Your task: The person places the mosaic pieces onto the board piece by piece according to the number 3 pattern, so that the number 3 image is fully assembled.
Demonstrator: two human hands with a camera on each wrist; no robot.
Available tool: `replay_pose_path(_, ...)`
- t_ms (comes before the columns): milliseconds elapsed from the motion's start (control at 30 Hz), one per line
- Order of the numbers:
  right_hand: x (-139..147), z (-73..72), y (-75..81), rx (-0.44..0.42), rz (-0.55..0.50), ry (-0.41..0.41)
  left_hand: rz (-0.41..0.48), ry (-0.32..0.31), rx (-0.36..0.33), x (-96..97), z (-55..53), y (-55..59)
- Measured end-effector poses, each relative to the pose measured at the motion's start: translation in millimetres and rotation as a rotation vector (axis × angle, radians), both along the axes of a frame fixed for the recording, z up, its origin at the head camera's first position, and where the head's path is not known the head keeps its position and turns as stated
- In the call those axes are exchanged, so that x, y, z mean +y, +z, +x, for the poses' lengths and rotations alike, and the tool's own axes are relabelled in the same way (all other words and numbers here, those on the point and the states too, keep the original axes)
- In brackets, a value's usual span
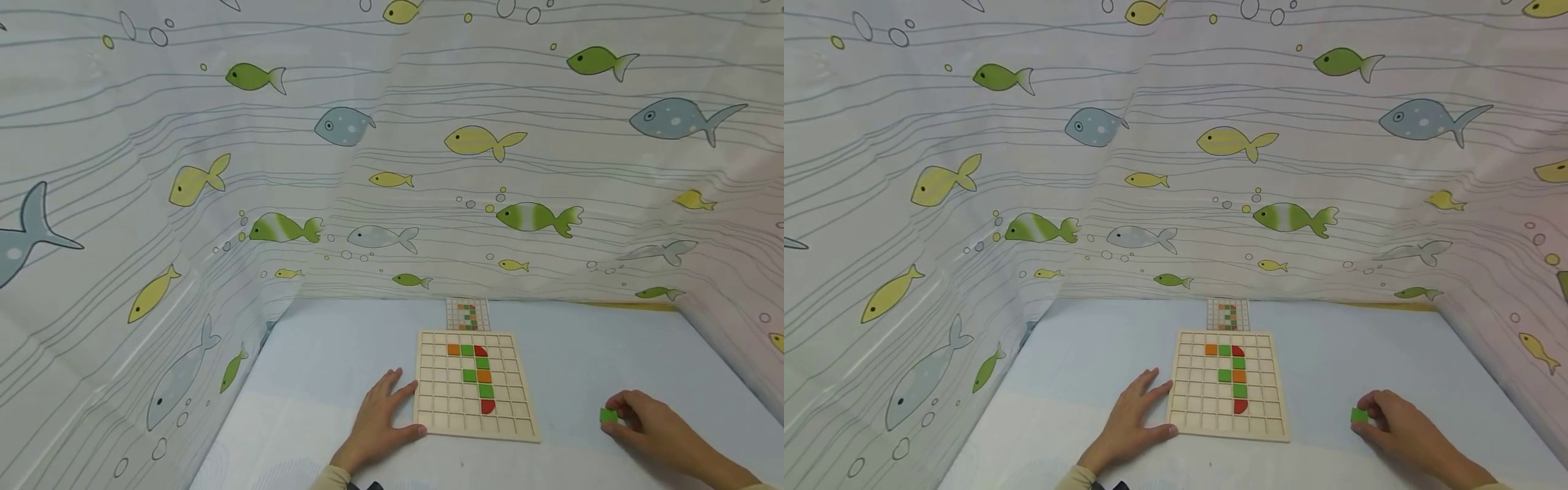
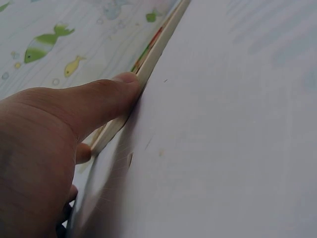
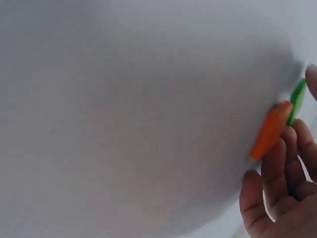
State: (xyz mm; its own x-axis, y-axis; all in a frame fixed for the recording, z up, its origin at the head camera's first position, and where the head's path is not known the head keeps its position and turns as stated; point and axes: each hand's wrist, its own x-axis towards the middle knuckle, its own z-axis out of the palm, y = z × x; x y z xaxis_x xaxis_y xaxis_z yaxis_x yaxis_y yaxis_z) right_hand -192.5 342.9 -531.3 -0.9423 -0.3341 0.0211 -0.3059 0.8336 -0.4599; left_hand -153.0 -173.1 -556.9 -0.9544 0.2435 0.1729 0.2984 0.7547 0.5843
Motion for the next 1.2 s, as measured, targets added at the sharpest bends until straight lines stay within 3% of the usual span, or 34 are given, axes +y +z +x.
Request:
replay_pose_path(233,9,-5.3,4.3,0.019,-0.004,0.045,-0.004,-0.001,0.009,0.3,2.5,1.1)
replay_pose_path(533,7,-8.2,-5.2,0.044,0.024,0.058,0.005,0.006,-0.014,-0.4,3.8,2.4)
replay_pose_path(867,-10,-10.7,-3.9,0.052,0.045,0.042,-0.012,0.005,-0.015,-2.0,-0.3,0.3)
replay_pose_path(1200,-42,-26.4,7.9,-0.013,0.061,0.060,0.001,0.003,-0.026,-0.7,-0.8,-1.7)
